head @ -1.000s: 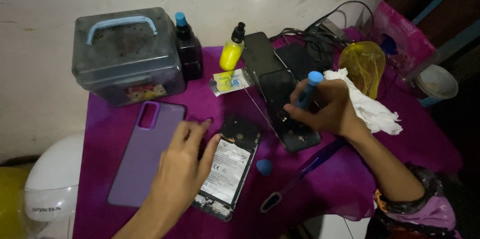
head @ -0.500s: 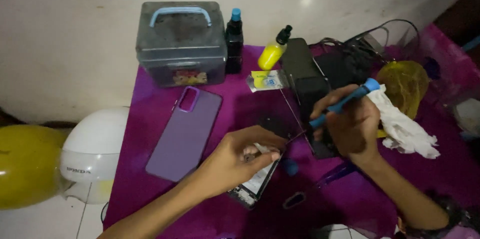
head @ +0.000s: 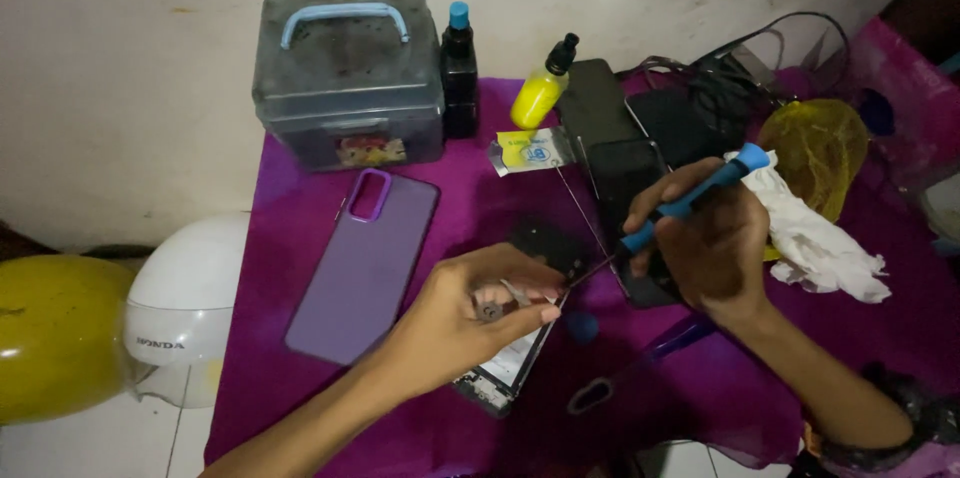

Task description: The person uses a blue-handled screwdriver to remove screws from the back of a disassembled smartphone. The phone is held in the left hand while the right hand operates the tool. The back cover remains attached but is being worked on to separate it from the chassis.

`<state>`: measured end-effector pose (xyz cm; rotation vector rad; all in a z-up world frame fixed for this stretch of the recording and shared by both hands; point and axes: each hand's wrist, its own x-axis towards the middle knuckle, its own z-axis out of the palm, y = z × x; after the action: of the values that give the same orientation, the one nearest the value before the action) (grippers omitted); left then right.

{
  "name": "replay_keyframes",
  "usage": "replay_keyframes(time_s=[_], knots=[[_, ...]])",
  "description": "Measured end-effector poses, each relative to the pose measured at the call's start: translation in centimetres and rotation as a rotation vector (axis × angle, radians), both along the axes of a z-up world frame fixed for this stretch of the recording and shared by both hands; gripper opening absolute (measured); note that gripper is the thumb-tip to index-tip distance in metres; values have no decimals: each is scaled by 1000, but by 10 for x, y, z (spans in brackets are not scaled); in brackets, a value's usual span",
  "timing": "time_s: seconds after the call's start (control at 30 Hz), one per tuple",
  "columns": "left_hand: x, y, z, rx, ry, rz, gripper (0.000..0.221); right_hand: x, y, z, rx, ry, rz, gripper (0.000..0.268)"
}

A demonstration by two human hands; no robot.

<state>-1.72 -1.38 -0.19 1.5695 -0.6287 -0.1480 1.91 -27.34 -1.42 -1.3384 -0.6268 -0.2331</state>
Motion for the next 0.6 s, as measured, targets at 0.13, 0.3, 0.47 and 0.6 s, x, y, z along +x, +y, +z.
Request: replay_keyframes(time_s=[0.13,0.3,0.47,0.6], knots=[[1,2,4,44,-13,12,20,3,-3,-4,77,65,18,14],[1,2,3,43,-79,20,20,9,-11,-11,199,192,183,48],[1,3,5,67,-51,8,19,6,-6,-6,192,238,126,29],[1,2,3,62,-72,12,17,2,-3,-6,29,26,70,23]])
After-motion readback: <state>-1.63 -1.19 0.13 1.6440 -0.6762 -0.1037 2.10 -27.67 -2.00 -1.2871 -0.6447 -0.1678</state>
